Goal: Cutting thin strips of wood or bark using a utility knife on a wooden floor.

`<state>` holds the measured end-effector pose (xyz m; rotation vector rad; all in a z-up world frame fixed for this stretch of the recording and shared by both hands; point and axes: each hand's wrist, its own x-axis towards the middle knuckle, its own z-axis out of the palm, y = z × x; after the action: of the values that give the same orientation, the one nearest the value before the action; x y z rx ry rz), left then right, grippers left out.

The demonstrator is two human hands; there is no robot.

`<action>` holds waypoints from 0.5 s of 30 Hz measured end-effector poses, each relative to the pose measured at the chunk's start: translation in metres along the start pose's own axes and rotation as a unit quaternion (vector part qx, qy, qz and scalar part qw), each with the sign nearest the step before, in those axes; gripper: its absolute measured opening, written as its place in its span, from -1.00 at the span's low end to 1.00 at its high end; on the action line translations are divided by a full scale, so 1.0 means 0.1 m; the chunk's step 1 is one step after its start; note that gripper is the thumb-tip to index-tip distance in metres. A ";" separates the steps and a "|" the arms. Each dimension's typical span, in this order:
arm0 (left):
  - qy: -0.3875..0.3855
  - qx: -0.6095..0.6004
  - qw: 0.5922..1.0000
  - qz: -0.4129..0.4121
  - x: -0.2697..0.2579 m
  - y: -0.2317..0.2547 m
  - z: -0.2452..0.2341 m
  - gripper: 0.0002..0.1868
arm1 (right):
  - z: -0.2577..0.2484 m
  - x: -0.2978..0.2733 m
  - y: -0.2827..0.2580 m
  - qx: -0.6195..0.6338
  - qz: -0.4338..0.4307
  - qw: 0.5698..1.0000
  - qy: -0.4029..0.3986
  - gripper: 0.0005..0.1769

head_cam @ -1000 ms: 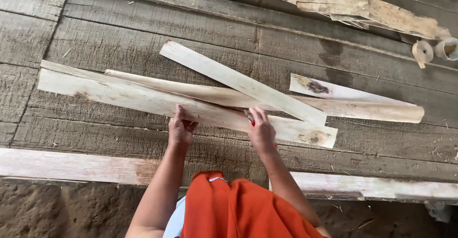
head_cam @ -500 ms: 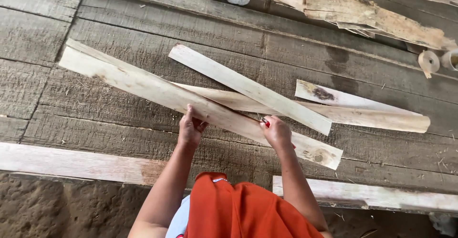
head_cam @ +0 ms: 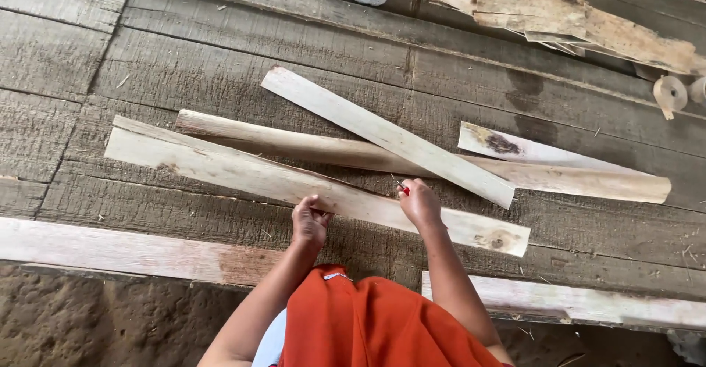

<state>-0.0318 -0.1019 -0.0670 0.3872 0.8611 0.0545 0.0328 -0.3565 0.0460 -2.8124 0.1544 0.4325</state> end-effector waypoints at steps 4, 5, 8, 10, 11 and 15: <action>0.010 0.006 1.000 0.001 -0.16 0.14 0.15 -0.64 | -0.07 -0.01 -0.08 0.013 0.019 1.000 0.009 -0.73; -0.012 0.046 0.998 -0.038 -0.16 0.16 0.16 -0.64 | -0.13 0.00 -0.12 0.028 0.022 0.999 0.028 -0.72; -0.058 0.112 0.987 -0.098 -0.25 0.24 0.26 -0.59 | -0.10 0.22 0.07 0.037 0.037 0.996 0.075 -0.71; -0.079 0.138 0.980 -0.121 -0.30 0.24 0.31 -0.54 | -0.09 0.36 0.20 0.030 0.052 0.993 0.100 -0.71; -0.090 0.139 0.979 -0.119 -0.30 0.21 0.31 -0.54 | -0.13 0.40 0.22 0.034 0.067 0.992 0.098 -0.64; -0.102 0.134 0.979 -0.117 -0.31 0.08 0.31 -0.57 | -0.70 0.15 -0.14 0.051 0.106 0.992 0.041 -0.27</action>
<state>-0.0281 -0.1108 -0.0236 0.5316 0.7071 -0.3179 0.0681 -0.3651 0.1092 -2.7233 0.4827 0.3443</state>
